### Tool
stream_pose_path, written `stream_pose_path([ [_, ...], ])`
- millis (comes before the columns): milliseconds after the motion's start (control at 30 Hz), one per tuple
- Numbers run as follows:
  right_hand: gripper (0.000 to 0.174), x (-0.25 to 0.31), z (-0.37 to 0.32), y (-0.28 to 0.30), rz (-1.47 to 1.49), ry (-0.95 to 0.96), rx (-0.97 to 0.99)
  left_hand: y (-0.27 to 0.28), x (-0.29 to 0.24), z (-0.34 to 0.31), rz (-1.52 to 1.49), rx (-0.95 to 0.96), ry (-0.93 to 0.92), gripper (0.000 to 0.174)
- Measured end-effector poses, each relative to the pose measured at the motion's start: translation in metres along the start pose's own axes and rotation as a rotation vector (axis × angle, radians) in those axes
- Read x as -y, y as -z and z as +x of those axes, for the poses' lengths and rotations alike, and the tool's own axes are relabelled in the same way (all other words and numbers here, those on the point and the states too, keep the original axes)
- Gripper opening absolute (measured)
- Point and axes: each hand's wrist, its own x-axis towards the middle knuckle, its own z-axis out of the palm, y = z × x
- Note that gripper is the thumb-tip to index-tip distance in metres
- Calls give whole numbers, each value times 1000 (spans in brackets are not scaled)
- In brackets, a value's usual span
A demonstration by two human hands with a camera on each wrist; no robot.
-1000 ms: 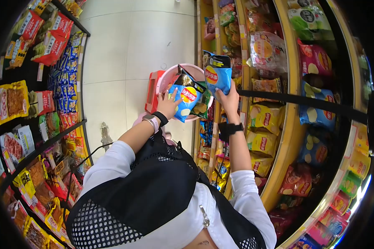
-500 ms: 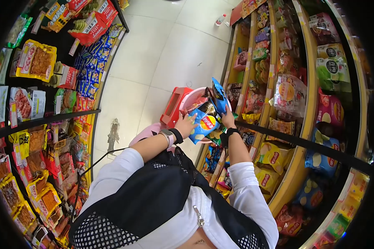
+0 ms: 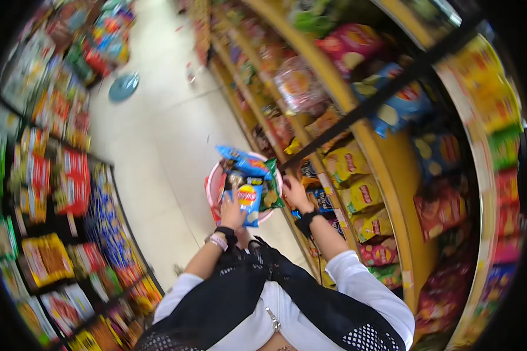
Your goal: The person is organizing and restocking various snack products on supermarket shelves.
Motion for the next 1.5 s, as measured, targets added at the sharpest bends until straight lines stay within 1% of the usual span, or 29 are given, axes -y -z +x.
stream_pose_path([
  [67,30,2,-41,22,-8,-93,-32,-16,15,16,5,-104,4,101],
  [133,30,-12,-86,39,-44,-171,-61,-26,32,26,-47,-23,125,102],
  [167,30,-22,-106,44,-65,-227,-79,-29,35,30,-45,42,254,104],
  [200,29,-37,-129,48,-79,-279,-69,-43,53,37,-36,41,278,107],
  [267,28,-62,-173,57,-94,-355,-70,-37,44,38,79,55,330,111],
  [300,28,-65,-193,64,-99,-378,-82,-49,55,43,117,0,311,110],
  [333,29,-61,-213,72,-23,-460,-127,-47,56,47,79,49,321,108],
  [367,29,-58,-230,78,55,-542,-168,-48,55,46,-8,-34,252,103],
  [433,28,-69,-256,82,145,-638,-184,-50,51,46,-110,-73,242,95],
  [467,29,-69,-267,83,129,-716,-199,-45,43,47,-96,-58,215,95],
  [533,29,-70,-279,81,195,-743,-245,-29,28,40,-275,88,331,87],
  [567,29,-71,-284,81,243,-748,-266,-29,28,43,-265,100,327,87],
  [633,27,-66,-284,83,242,-759,-249,-36,47,47,-435,105,85,82],
  [700,26,-66,-277,83,209,-626,-244,-42,58,50,-405,-35,-172,77],
  [733,25,-73,-270,82,201,-548,-238,23,-41,9,-491,-66,-265,74],
  [767,25,-78,-264,81,201,-474,-222,31,-47,7,-553,-41,-307,68],
  [800,25,-78,-258,84,152,-395,-210,35,-49,5,-443,-42,-220,62],
  [833,26,-43,-249,100,119,-421,-218,49,-65,-4,-383,-85,-224,54],
  [867,29,-27,-238,111,213,-491,-192,50,-57,0,-471,24,-117,50],
  [900,31,-18,-230,115,291,-426,-222,54,-55,4,-572,126,-34,46],
  [933,32,-14,-222,115,293,-391,-201,58,-55,1,-575,107,-30,46],
  [1033,35,17,-198,130,471,-302,-104,90,-100,-8,-684,112,-77,39],
  [1133,61,76,-182,161,642,-265,151,110,-136,-15,-820,213,-209,36],
  [1167,67,92,-179,167,650,-264,191,121,-153,-19,-708,217,-260,36],
  [1233,70,114,-174,171,660,-91,159,133,-188,-26,-748,299,-309,36],
  [1300,71,144,-173,186,830,20,145,139,-212,-25,-770,352,-356,37],
  [1367,69,160,-178,213,877,-88,100,146,-244,-22,-709,369,-492,36],
  [1400,64,165,-179,220,878,-35,-20,146,-258,-17,-713,374,-558,35],
  [1500,59,178,-187,259,782,-54,-229,150,-314,-7,-720,419,-740,41],
])
